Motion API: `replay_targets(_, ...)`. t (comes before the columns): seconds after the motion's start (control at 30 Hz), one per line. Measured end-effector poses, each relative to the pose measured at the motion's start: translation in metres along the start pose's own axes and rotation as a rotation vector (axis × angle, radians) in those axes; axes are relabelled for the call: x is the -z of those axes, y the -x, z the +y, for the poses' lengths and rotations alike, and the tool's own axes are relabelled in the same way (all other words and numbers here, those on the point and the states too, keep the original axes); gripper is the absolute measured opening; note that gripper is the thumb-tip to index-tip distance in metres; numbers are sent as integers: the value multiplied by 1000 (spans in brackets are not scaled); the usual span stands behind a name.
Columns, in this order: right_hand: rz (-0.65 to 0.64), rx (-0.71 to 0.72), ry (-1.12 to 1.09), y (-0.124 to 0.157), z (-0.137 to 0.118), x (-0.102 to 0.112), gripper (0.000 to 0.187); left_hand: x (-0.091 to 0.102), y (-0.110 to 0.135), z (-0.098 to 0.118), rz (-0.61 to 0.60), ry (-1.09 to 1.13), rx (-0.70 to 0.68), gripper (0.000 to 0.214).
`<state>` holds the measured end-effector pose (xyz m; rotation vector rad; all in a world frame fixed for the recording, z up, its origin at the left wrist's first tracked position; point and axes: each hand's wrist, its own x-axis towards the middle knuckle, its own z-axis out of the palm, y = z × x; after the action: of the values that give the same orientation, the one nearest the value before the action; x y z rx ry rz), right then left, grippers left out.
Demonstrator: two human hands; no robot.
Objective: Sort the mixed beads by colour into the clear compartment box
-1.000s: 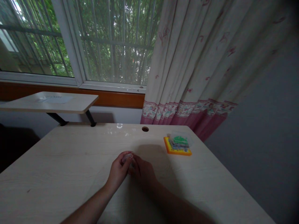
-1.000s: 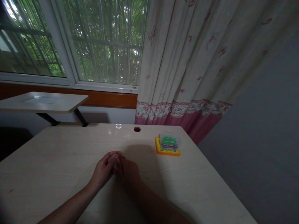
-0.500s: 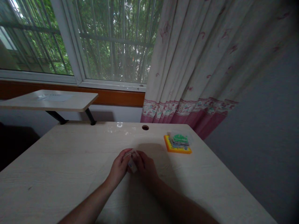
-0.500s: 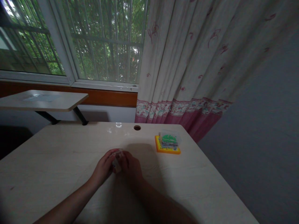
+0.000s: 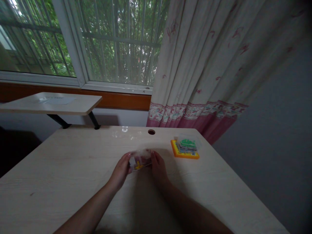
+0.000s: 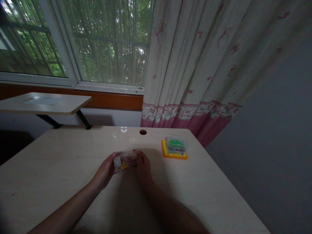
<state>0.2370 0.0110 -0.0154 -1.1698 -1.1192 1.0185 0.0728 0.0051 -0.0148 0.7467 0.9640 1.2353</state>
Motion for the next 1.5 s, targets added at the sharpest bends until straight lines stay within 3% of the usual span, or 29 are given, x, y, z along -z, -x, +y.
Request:
replay_targets(0.1,-21,-57,-105,-1,0,-1,46,0,-1,3,-32,75,85,51)
replay_targets(0.27,-49,-83,-184,-1,-3,-3,45,-2,-1,9,19,174,134,39)
replay_targets(0.5,-93,-98,-131,0,-7,-1,50,-5,0,15,104,237,152,33)
replay_targets(1.03,-171,-97,-39,1,-3,-1,46,-5,2,17,110,285,140,38)
replay_targets(1.33,-96,-112,-63,3,-8,-2,50,-5,0,18,32,281,191,41)
replay_targets(1.5,-71,-71,43,3,-3,-1,47,-4,0,18,46,275,201,38)
